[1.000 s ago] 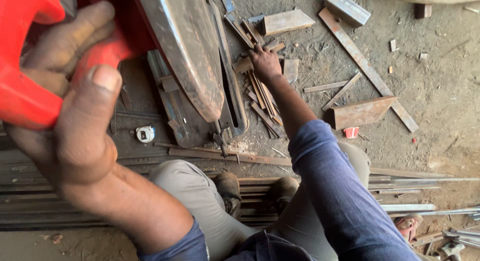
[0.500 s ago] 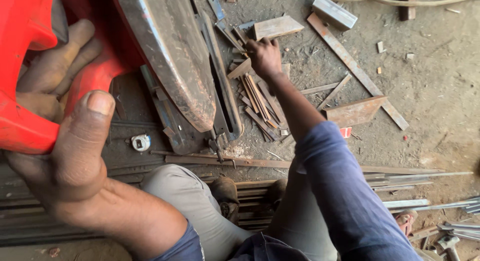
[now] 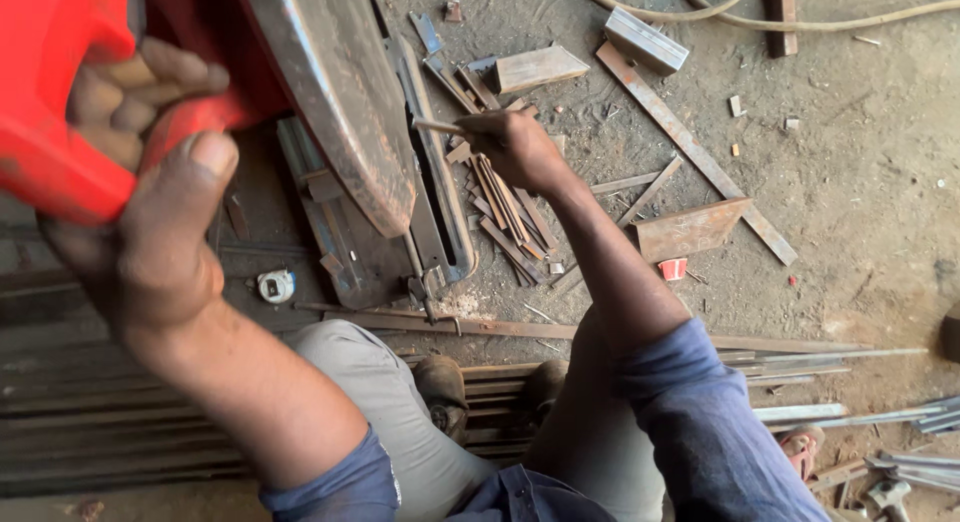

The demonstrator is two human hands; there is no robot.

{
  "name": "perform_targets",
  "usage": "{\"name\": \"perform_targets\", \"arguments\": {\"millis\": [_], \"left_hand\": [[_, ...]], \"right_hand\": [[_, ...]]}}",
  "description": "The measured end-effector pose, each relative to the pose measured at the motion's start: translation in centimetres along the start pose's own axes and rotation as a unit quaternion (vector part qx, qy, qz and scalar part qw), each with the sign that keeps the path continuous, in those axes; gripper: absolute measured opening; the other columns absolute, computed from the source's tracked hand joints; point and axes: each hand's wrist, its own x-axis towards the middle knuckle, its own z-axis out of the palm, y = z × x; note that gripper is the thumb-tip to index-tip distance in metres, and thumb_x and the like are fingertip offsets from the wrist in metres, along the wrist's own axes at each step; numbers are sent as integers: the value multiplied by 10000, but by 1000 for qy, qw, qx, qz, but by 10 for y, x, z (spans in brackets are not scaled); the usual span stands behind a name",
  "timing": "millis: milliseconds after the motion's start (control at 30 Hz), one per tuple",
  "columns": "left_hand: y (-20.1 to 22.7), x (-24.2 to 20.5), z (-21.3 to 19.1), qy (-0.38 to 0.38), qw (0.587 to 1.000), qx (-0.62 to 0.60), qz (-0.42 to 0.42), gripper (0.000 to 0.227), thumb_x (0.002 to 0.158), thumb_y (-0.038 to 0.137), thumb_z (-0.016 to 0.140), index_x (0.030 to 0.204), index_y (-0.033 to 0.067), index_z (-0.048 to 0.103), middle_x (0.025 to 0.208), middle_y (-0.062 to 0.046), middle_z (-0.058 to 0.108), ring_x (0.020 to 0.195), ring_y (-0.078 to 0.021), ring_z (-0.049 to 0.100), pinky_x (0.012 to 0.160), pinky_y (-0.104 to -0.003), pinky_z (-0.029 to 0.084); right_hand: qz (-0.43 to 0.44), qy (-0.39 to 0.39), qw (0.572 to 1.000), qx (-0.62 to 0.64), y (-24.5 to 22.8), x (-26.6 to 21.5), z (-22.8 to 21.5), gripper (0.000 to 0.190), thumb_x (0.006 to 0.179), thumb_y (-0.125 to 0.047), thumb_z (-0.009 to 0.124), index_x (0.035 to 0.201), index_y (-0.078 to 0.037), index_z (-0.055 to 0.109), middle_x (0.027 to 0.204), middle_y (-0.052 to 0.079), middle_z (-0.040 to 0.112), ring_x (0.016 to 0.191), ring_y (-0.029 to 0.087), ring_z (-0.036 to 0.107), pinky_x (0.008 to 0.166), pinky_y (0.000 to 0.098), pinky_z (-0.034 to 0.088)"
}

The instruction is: The person uses a red chop saw to cut small metal bars into shorter pieces. They repeatedly pick up a metal bar, position it under the saw blade, and pull the handle down to cut the metal, creating sparks. The cut pieces are dropped onto a pile on the floor.

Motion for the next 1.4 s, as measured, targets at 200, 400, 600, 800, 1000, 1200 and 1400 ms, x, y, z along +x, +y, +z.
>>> {"name": "perform_targets", "arguments": {"millis": [200,400,600,800,1000,1200,1400], "left_hand": [[-3,2,13,38,998,-48,-4,469,1020,52,734,1432,-27,527,1209,-129,608,1123,-217,628,1050,-334,507],[7,9,21,32,998,-50,-6,334,959,103,713,1254,-26,627,1156,-122,682,1068,-184,624,987,-302,481],[20,12,29,22,999,-27,-6,380,924,142,683,1259,-34,641,1201,-131,709,1171,-173,667,1081,-297,486],[33,14,34,36,999,-2,-29,402,899,187,678,1258,6,697,1256,-81,719,1093,-102,611,982,-271,458],[22,12,32,43,999,-25,9,180,958,118,729,1010,82,560,969,39,531,892,-67,452,879,-243,389],[13,12,28,58,997,-55,-11,244,932,76,714,896,132,479,866,74,416,800,-56,370,787,-236,357],[12,11,28,59,996,-67,-10,294,938,57,701,885,131,421,879,61,408,794,-68,368,765,-235,343]], "right_hand": [[-126,75,980,-137,-25,-9,5,170,1014,-141,654,1124,-122,782,1043,74,783,813,222,679,749,447,407],[-161,110,958,-210,-34,-10,14,151,1011,-206,637,1051,-201,782,989,26,769,893,181,661,862,448,345],[-141,108,958,-223,-39,-16,19,172,1040,-210,609,1052,-208,780,906,25,738,858,181,649,844,441,344],[-125,124,952,-252,-44,-21,23,196,992,-174,604,1048,-215,787,867,28,726,844,205,655,857,440,336],[30,87,984,-151,-40,-27,45,285,1090,-147,494,1215,-203,743,1226,144,702,620,261,670,492,433,545],[-73,83,990,-85,-42,-63,85,346,990,-157,611,1316,-59,675,1182,194,736,844,290,767,757,441,660],[-17,37,990,-133,-40,-76,107,454,977,-148,639,1403,-7,572,1189,220,693,763,341,722,680,471,623]]}}
